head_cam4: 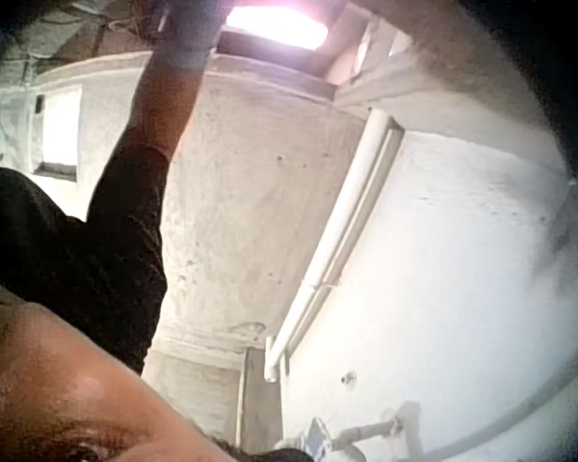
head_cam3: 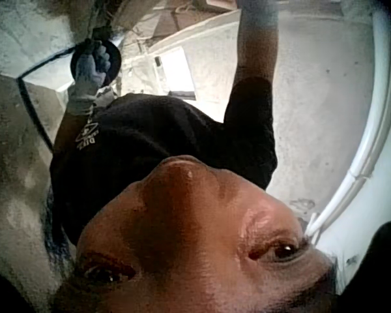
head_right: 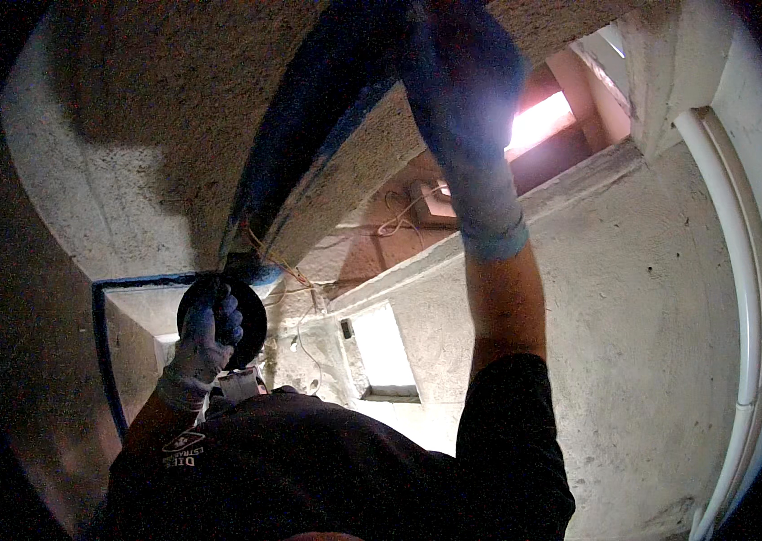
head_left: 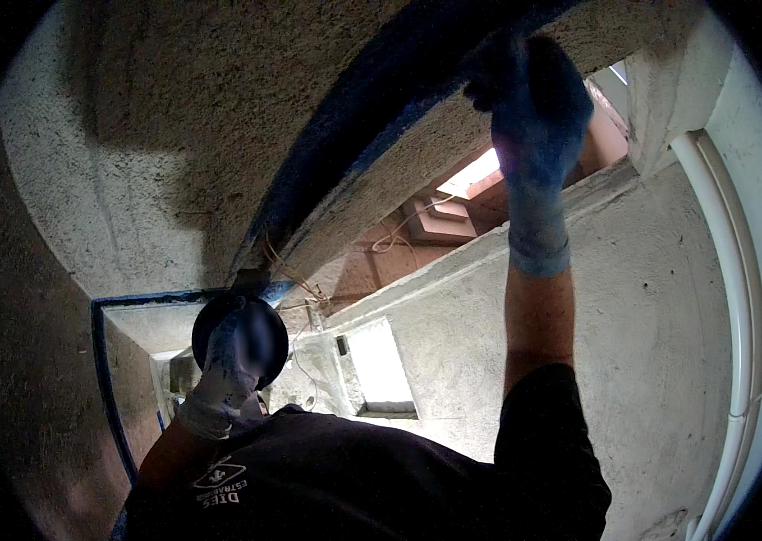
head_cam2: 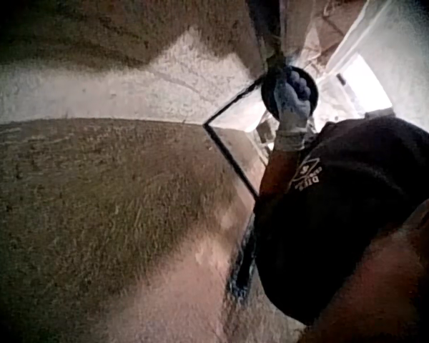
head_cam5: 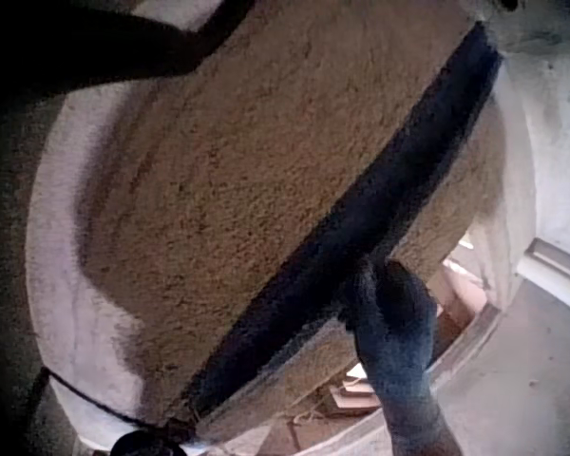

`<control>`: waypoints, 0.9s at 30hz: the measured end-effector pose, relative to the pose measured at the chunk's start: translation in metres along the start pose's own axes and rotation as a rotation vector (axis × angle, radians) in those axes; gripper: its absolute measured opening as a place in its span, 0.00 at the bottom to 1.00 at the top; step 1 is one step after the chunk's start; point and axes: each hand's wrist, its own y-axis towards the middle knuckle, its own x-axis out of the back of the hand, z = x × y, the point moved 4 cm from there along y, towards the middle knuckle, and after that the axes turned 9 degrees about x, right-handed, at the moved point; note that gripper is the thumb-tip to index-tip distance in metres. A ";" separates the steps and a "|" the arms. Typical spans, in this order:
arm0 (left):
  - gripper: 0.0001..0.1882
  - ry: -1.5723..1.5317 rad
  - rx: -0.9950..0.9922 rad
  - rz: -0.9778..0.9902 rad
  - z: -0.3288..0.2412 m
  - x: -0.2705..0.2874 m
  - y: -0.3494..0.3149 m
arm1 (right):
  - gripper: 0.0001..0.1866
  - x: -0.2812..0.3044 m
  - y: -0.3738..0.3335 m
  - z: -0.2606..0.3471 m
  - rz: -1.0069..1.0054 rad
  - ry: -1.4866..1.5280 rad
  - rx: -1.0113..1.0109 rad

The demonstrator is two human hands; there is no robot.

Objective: The person paints a blue stripe along the edge and underside of a concrete beam using a paintbrush and a small container of blue paint.

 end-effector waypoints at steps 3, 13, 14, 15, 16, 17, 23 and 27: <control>0.10 0.030 -0.050 0.005 -0.001 -0.011 -0.009 | 0.23 -0.022 0.007 -0.037 0.048 -0.358 0.099; 0.07 -0.033 -0.056 0.246 0.001 0.014 0.002 | 0.12 -0.026 -0.021 -0.001 0.149 -0.453 0.447; 0.07 -0.039 -0.046 0.273 0.001 0.015 0.003 | 0.11 -0.033 -0.035 -0.001 0.192 -0.444 0.365; 0.08 -0.010 -0.082 0.250 -0.002 0.014 -0.001 | 0.10 -0.044 -0.046 0.002 0.231 -0.433 0.282; 0.08 0.018 -0.115 0.234 -0.003 0.009 -0.005 | 0.10 -0.052 -0.059 0.007 0.274 -0.431 0.197; 0.08 0.045 -0.149 0.218 -0.004 0.006 -0.008 | 0.10 -0.054 -0.063 0.004 0.234 -0.364 0.084; 0.10 0.008 -0.045 0.105 -0.004 0.014 0.004 | 0.10 -0.008 0.014 -0.015 -0.002 -0.507 0.270; 0.11 0.021 -0.108 0.062 -0.007 -0.004 -0.008 | 0.09 0.009 0.030 -0.013 -0.054 -0.419 0.306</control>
